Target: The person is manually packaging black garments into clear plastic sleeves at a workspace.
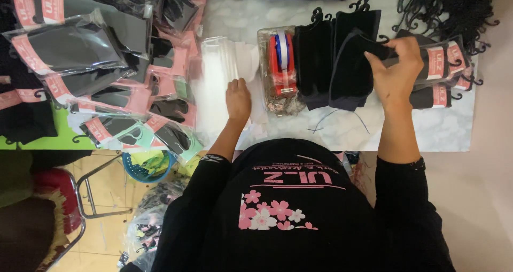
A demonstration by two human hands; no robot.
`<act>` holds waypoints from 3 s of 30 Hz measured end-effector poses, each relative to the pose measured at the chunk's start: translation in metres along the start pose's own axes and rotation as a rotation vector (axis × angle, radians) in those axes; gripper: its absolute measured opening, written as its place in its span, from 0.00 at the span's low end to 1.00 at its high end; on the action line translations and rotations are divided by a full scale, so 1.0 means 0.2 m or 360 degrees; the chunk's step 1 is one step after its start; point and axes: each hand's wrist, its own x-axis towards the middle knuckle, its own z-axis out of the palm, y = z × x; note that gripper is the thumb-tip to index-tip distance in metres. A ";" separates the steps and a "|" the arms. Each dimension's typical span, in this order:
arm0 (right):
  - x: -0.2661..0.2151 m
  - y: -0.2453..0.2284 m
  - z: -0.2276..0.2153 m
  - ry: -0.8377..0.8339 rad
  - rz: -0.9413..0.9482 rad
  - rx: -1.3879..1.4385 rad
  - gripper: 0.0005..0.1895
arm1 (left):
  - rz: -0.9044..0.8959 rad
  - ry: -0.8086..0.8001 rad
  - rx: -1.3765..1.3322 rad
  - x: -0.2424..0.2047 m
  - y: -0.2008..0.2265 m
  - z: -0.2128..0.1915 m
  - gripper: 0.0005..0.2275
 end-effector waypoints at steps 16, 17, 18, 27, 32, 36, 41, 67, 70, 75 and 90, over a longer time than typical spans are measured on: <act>0.00 -0.68 -0.21 0.0615 -0.0468 -0.0048 0.15 | -0.0763 -0.0821 -0.2570 0.21 0.60 -0.96 0.28; -0.09 -0.70 -0.12 0.0388 -0.0382 0.0108 0.14 | -0.0551 -0.0801 -0.2294 0.19 0.67 -1.01 0.29; -0.17 -0.72 -0.02 0.0156 -0.0297 0.0260 0.15 | -0.0347 -0.0774 -0.2015 0.16 0.74 -1.06 0.30; -0.43 -0.92 0.32 -0.0576 -0.0384 0.0826 0.23 | -0.1426 -0.0707 -0.2030 -0.03 0.59 -0.71 0.30; -0.49 -0.80 0.34 -0.0496 -0.0735 0.0691 0.12 | -0.1446 -0.0729 -0.2064 -0.05 0.51 -0.72 0.31; -0.52 -0.77 0.34 -0.0467 -0.0159 0.1158 0.05 | -0.1287 -0.0738 -0.2257 -0.02 0.47 -0.73 0.23; -0.52 -0.77 0.36 -0.0573 -0.0659 0.0665 0.08 | -0.1437 -0.0555 -0.2436 -0.08 0.46 -0.51 0.19; -0.36 -0.69 0.45 -0.0468 0.1019 0.1369 0.07 | -0.0625 -0.1054 -0.2534 -0.04 0.50 -0.86 0.28; -0.31 -0.80 0.34 -0.0359 0.0478 0.1051 0.02 | -0.0905 -0.0895 -0.2181 -0.11 0.47 -0.76 0.16; -0.42 -0.85 0.39 -0.0168 -0.0629 0.0490 0.09 | -0.1032 -0.0576 -0.2244 -0.04 0.52 -0.84 0.04; -0.48 -0.76 0.52 -0.0248 -0.0753 0.0429 0.13 | -0.1090 -0.0592 -0.2367 -0.29 0.27 -0.53 0.06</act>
